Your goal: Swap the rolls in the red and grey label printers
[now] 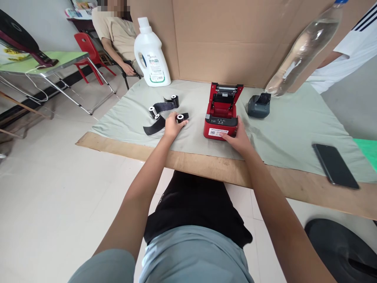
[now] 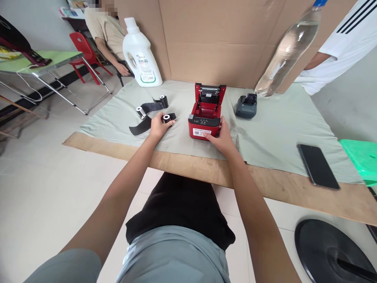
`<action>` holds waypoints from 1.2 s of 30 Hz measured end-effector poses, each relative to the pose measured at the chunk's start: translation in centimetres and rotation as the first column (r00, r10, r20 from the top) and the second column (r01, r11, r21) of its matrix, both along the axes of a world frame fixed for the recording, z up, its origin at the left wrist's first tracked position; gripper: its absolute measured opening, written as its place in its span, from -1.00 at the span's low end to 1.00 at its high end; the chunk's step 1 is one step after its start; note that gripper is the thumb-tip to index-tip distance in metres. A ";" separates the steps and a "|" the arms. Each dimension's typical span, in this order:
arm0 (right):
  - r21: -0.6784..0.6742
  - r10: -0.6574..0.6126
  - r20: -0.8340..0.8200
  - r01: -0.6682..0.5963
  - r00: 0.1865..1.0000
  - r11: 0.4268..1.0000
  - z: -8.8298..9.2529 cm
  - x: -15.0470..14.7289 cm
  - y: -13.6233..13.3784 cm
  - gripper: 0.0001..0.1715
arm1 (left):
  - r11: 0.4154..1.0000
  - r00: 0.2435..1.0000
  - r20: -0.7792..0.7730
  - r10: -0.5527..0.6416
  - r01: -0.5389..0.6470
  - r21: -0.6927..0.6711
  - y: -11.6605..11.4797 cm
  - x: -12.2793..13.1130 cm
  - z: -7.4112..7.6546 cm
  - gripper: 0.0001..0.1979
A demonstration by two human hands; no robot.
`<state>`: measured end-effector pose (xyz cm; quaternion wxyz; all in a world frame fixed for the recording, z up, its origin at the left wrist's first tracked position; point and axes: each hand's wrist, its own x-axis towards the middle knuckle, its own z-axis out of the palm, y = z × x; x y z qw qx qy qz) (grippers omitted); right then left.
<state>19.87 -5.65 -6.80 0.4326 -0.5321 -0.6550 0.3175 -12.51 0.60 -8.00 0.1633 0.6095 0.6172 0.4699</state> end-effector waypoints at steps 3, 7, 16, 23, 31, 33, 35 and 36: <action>0.023 -0.001 0.019 0.001 1.000 1.000 0.2 0.0 0.0 0.32 | 1.000 0.999 -0.050 -0.014 0.015 0.000 -0.2 0.3 0.2 -0.63; 0.054 0.058 0.036 -0.060 0.998 0.997 0.8 -0.1 -0.3 0.04 | 0.999 0.993 -0.117 0.018 -0.013 0.042 -0.7 0.7 0.6 -0.59; 0.063 0.023 0.112 -0.030 0.993 0.998 1.0 0.0 -0.3 -0.02 | 0.996 0.942 -0.323 0.086 -0.088 0.011 4.6 -0.1 3.5 -0.67; 0.066 0.032 0.138 -0.041 0.990 0.997 1.7 -0.2 -0.8 -0.18 | 0.960 0.878 -0.478 0.019 -0.150 -0.237 9.3 1.5 3.9 -0.38; 0.030 0.024 0.185 -0.030 0.982 0.999 1.6 -0.1 -0.8 -0.19 | 0.945 0.805 -0.593 0.035 -0.220 -0.243 8.0 1.9 4.6 -0.33; 0.046 0.018 0.182 -0.027 0.983 0.999 1.6 -0.2 -0.9 -0.18 | 0.969 0.831 -0.550 0.081 -0.196 -0.153 7.1 0.8 5.6 -0.41; 0.049 0.013 0.181 -0.022 0.983 0.999 1.5 -0.2 -1.0 -0.15 | 0.986 0.861 -0.489 0.141 -0.167 -0.011 5.8 -1.4 6.9 -0.51; 0.049 0.008 0.184 -0.018 0.983 0.999 1.5 -0.3 -1.0 -0.15 | 0.988 0.874 -0.463 0.150 -0.145 0.047 5.1 -2.8 7.6 -0.53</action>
